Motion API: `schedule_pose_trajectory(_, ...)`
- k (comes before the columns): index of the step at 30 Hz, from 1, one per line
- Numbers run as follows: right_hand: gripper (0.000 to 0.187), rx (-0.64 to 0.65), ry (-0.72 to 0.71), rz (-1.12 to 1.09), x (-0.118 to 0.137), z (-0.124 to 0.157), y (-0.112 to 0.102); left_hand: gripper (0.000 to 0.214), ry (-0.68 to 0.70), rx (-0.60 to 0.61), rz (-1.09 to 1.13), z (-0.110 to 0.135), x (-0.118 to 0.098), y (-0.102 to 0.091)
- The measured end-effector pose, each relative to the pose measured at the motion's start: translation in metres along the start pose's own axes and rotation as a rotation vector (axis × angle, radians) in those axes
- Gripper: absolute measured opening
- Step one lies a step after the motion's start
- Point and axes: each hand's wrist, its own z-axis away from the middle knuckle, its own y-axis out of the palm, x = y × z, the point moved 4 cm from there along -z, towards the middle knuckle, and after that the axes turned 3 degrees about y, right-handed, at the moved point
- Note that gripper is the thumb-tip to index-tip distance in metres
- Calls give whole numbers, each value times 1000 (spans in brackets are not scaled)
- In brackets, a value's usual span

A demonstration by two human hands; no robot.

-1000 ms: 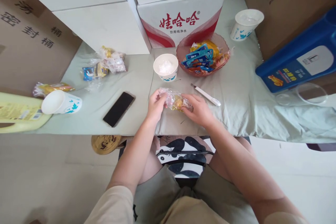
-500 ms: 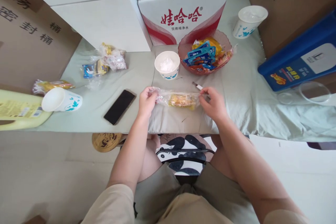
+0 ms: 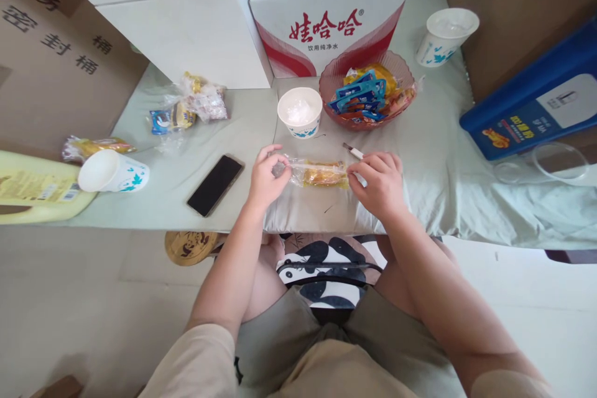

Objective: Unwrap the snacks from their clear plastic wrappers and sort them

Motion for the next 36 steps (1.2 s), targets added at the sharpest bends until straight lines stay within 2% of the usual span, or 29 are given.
schedule_pose_trajectory(2, 15, -82, -42, 33, 7, 4, -10, 7, 93, -55, -16, 3, -12, -11)
schedule_pose_trajectory(4, 15, -108, -89, 44, 14, 9, -19, 10, 181, -85, -22, 8, -25, -21)
schedule_pose_trajectory(6, 18, -33, -139, 26, 19, 15, -22, 11, 232, -79, 0, 15, -34, -29)
schedule_pose_trajectory(8, 21, 127, -145, 13, 21, 21, -20, 9, 211, -16, 33, 22, -37, -32)
schedule_pose_trajectory(11, 34, 416, -35, 81, 19, 31, -14, 5, 65, 183, 54, 32, -34, -30)
schedule_pose_trajectory(13, 39, 574, 36, 137, 18, 36, -11, 3, -61, 381, 102, 38, -31, -26)
schedule_pose_trajectory(15, 43, 661, 69, 169, 19, 38, -9, 11, -233, 624, 210, 46, -29, -21)
schedule_pose_trajectory(17, 42, 667, 103, 212, 20, 37, -8, 22, -395, 761, 270, 52, -28, -19)
schedule_pose_trajectory(18, 41, 652, 124, 242, 19, 35, -8, 26, -433, 746, 246, 51, -27, -20)
schedule_pose_trajectory(19, 41, 632, 142, 270, 19, 34, -7, 28, -427, 666, 185, 47, -25, -22)
schedule_pose_trajectory(22, 46, 561, 162, 308, 17, 29, -3, 27, -194, 358, -22, 32, -27, -28)
schedule_pose_trajectory(23, 47, 528, 148, 301, 18, 27, -1, 30, -110, 325, -55, 28, -29, -26)
schedule_pose_trajectory(25, 48, 445, 78, 266, 23, 24, 2, 40, -37, 362, -61, 24, -30, -16)
schedule_pose_trajectory(26, 47, 407, 25, 236, 26, 22, 4, 41, -48, 403, -41, 23, -30, -10)
schedule_pose_trajectory(28, 48, 376, -99, 146, 35, 20, 9, 28, -127, 460, 63, 24, -31, 2)
schedule_pose_trajectory(31, 54, 426, -179, -1, 42, 19, 20, 15, -233, 480, 351, 26, -36, 15)
schedule_pose_trajectory(33, 57, 452, -148, -62, 41, 18, 26, 19, -311, 420, 521, 27, -36, 20)
schedule_pose_trajectory(36, 57, 435, -79, -151, 34, 20, 25, 24, -457, 207, 638, 26, -22, 20)
